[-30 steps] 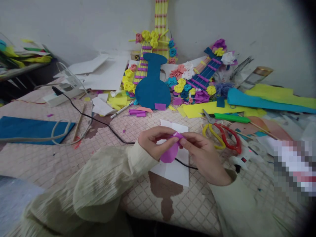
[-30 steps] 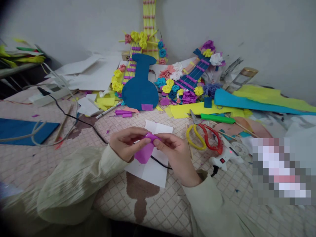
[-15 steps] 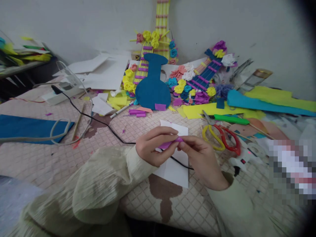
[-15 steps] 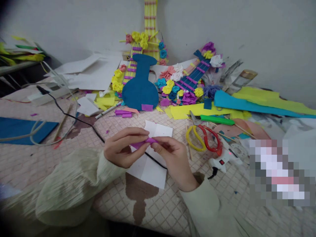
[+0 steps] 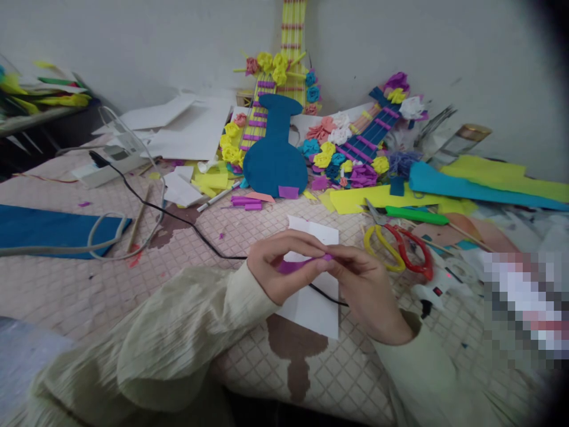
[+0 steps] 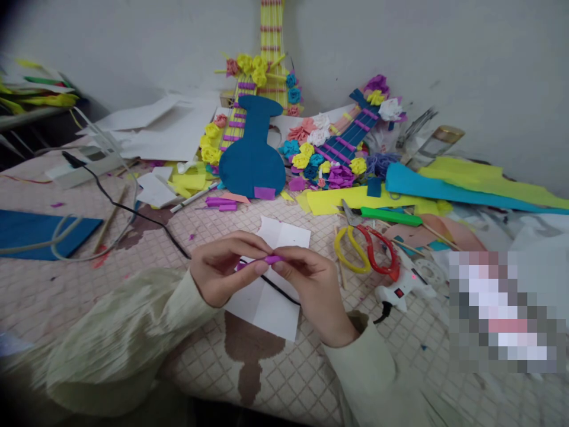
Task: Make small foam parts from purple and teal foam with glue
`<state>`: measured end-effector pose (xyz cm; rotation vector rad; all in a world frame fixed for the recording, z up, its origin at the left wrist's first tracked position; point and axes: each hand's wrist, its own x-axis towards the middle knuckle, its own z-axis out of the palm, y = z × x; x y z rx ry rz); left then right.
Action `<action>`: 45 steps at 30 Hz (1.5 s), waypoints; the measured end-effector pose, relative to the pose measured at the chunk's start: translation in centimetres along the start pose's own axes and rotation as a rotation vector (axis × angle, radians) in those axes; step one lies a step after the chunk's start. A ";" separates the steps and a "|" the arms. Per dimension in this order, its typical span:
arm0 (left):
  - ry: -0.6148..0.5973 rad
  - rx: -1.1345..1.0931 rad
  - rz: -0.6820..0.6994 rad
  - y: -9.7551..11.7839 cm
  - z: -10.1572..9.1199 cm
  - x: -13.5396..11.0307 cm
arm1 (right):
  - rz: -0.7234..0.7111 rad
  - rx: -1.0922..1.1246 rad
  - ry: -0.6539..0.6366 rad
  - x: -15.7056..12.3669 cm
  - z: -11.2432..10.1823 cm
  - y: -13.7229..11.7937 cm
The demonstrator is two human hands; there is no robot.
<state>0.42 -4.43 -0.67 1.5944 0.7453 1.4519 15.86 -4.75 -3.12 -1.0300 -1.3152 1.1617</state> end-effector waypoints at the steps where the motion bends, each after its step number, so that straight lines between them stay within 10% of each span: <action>1: -0.009 -0.020 -0.010 0.1 0.0 0.0 | -0.007 0.004 -0.007 0.0 0.0 0.0; 13: -0.042 -0.259 -0.064 0.0 0.3 -0.3 | -0.087 0.028 -0.036 -0.2 -0.2 0.0; 22: -0.006 0.277 0.427 0.8 -0.3 0.1 | -0.054 0.060 -0.023 -0.3 0.1 -0.1; 45: -0.117 -0.180 0.093 0.2 0.0 -0.4 | -0.086 -0.003 -0.047 -0.5 0.3 -0.7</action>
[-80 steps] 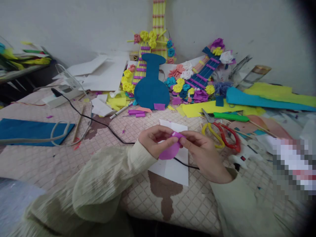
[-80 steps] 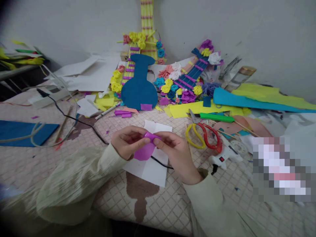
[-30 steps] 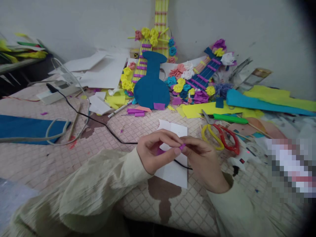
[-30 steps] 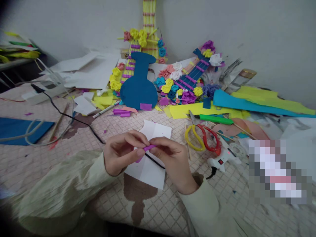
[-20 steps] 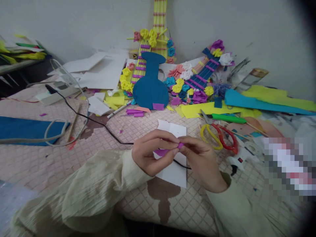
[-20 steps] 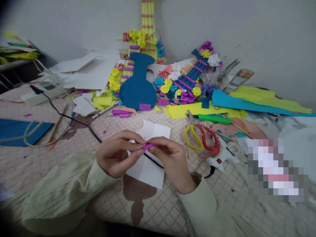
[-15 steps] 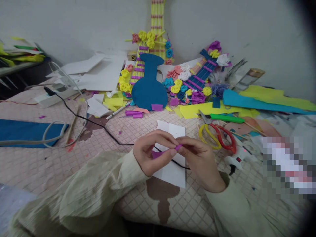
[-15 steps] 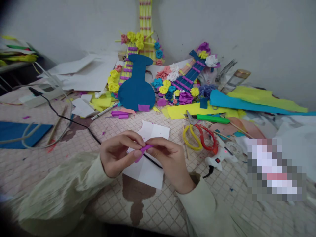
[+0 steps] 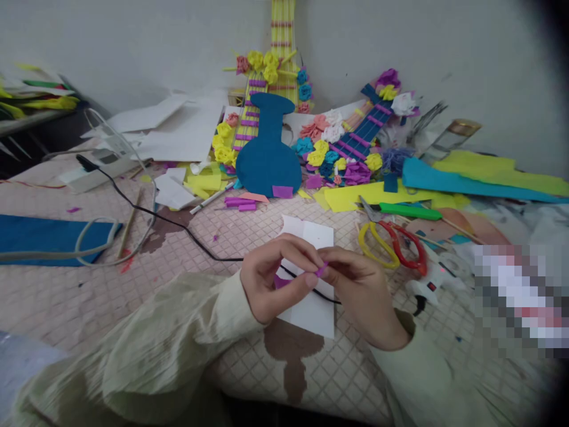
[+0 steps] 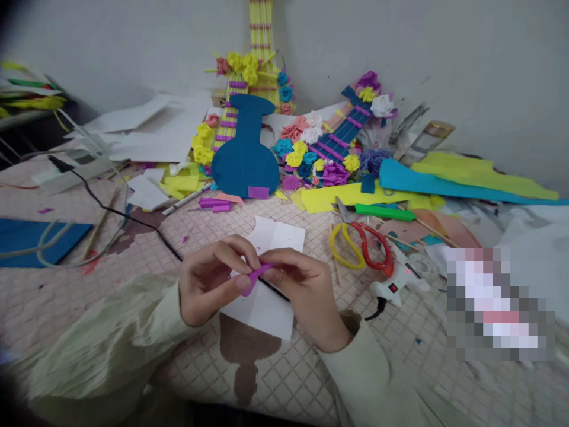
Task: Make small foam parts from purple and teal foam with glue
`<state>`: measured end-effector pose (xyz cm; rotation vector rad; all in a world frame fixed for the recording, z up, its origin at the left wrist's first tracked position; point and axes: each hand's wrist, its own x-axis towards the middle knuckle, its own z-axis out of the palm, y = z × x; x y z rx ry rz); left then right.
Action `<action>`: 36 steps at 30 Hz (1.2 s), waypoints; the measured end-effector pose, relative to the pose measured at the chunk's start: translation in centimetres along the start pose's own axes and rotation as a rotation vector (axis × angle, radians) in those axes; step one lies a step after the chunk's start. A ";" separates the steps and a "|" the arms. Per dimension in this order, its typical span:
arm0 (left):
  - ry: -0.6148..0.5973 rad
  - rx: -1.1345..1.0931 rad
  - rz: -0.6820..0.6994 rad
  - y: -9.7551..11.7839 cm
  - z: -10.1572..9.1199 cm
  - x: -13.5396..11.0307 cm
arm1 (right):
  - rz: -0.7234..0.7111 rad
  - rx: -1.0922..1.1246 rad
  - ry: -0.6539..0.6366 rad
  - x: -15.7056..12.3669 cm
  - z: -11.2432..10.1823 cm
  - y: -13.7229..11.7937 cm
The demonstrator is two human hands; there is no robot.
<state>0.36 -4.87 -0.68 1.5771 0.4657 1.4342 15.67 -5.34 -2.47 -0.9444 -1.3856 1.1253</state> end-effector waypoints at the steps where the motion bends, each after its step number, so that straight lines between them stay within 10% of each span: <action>1: -0.007 -0.020 -0.014 0.0 0.0 0.0 | -0.007 0.005 -0.001 0.0 0.0 0.0; 22: 0.053 0.249 0.135 -0.8 -0.3 -0.1 | 0.087 0.041 0.059 0.0 0.1 0.0; 36: 0.270 0.103 -0.535 -3.5 -1.3 1.1 | 0.157 -0.167 0.016 1.4 -0.4 0.2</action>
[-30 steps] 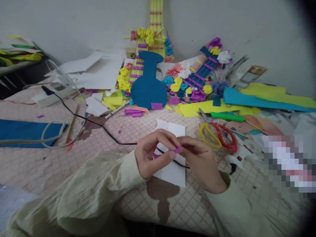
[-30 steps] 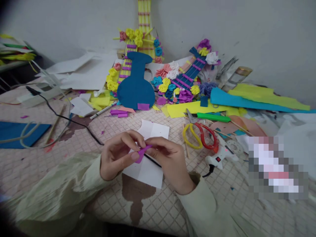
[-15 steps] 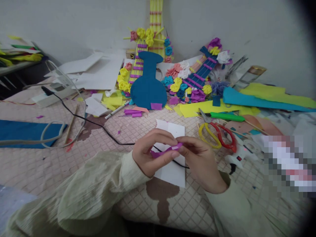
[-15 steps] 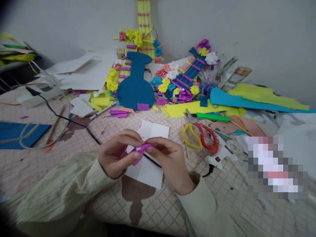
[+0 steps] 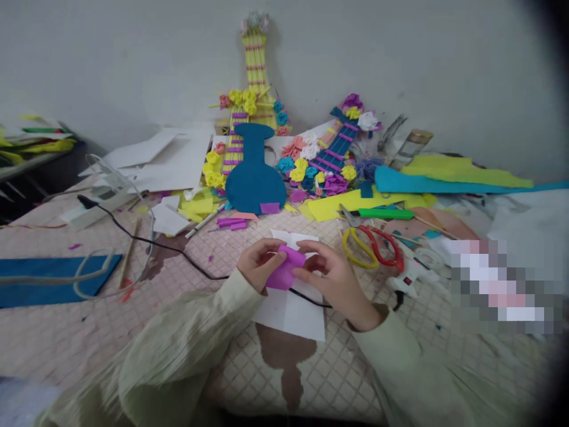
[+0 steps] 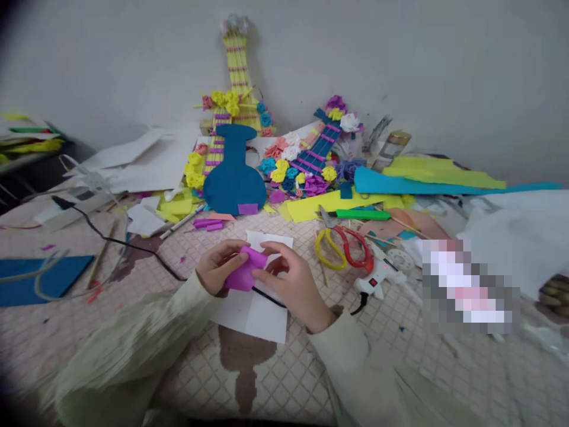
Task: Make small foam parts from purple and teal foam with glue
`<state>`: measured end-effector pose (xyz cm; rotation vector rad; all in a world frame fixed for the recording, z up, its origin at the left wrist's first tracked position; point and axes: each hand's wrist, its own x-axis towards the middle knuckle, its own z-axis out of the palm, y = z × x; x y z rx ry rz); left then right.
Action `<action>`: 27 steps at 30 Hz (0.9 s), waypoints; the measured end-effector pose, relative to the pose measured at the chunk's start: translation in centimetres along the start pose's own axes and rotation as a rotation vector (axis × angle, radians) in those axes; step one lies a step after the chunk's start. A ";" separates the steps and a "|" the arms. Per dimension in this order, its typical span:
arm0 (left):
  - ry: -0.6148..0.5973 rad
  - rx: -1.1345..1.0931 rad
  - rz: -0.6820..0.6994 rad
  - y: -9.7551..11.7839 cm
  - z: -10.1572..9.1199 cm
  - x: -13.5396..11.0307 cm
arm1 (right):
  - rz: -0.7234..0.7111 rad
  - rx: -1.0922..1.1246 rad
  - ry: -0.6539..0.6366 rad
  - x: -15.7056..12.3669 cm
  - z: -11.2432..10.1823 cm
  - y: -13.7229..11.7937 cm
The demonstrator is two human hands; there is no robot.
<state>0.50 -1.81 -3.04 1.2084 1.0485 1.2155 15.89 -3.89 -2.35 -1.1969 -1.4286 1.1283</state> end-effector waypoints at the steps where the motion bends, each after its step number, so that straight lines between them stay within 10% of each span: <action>1: 0.007 0.001 -0.012 0.0 0.1 0.0 | -0.040 -0.046 0.008 0.0 0.0 0.0; 13: -0.185 0.242 -0.023 -0.8 0.5 0.2 | -0.070 -0.036 0.003 0.7 -0.4 0.5; 21: -0.243 0.453 0.222 -1.9 0.2 0.7 | -0.038 0.084 0.072 1.2 -0.7 0.6; 27: -0.336 0.406 0.020 -2.2 0.0 1.0 | 0.033 0.258 0.111 1.6 -0.9 0.8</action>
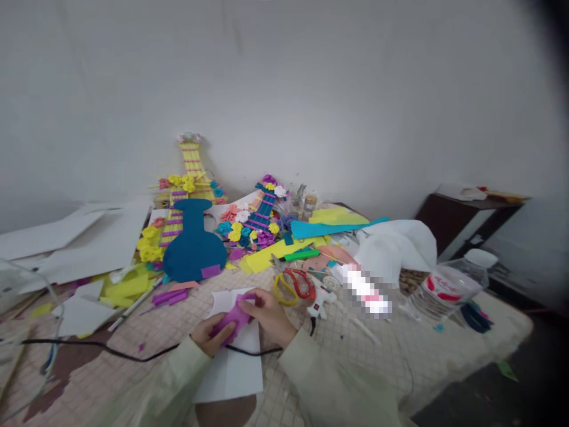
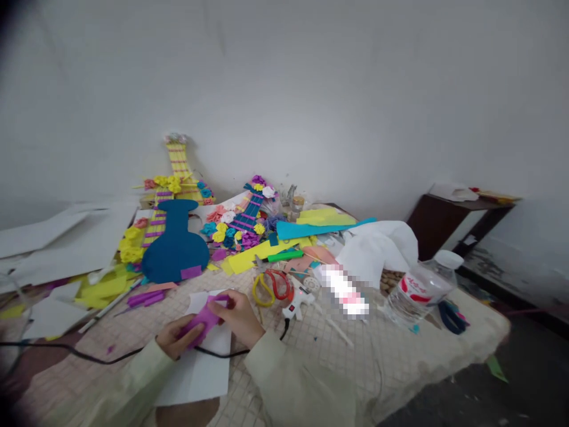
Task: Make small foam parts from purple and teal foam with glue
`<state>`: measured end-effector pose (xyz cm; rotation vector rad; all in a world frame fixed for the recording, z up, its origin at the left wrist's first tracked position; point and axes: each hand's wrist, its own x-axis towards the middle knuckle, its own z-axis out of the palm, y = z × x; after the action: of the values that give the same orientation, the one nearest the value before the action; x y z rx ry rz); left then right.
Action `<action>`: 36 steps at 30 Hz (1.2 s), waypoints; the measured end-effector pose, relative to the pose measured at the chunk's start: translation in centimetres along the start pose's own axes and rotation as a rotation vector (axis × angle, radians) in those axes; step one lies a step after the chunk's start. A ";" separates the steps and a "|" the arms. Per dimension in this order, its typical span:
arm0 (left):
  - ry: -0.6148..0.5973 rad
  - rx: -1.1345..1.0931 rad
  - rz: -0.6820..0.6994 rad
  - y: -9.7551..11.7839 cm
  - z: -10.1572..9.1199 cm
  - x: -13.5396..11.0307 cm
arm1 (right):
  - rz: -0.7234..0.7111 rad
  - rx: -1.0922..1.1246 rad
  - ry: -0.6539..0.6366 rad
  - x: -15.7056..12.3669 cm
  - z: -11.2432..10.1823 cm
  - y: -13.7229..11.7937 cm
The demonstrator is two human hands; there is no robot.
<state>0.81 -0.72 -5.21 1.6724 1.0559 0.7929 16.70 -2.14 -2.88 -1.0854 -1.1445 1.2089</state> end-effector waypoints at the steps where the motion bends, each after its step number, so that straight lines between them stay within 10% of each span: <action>1: -0.012 0.015 0.000 -0.1 -0.1 0.1 | 0.008 0.028 0.004 0.0 0.0 0.1; 11: -0.032 -0.026 0.218 0.3 -0.6 0.0 | 0.089 0.222 0.032 0.1 -0.6 0.8; 36: 0.079 -0.146 0.252 -0.1 -0.5 -0.5 | -0.011 -0.426 0.150 0.1 -2.1 0.7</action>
<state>0.08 -0.98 -5.19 1.6793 0.8276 1.0810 18.68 -1.97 -3.79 -1.4596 -1.3214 0.8753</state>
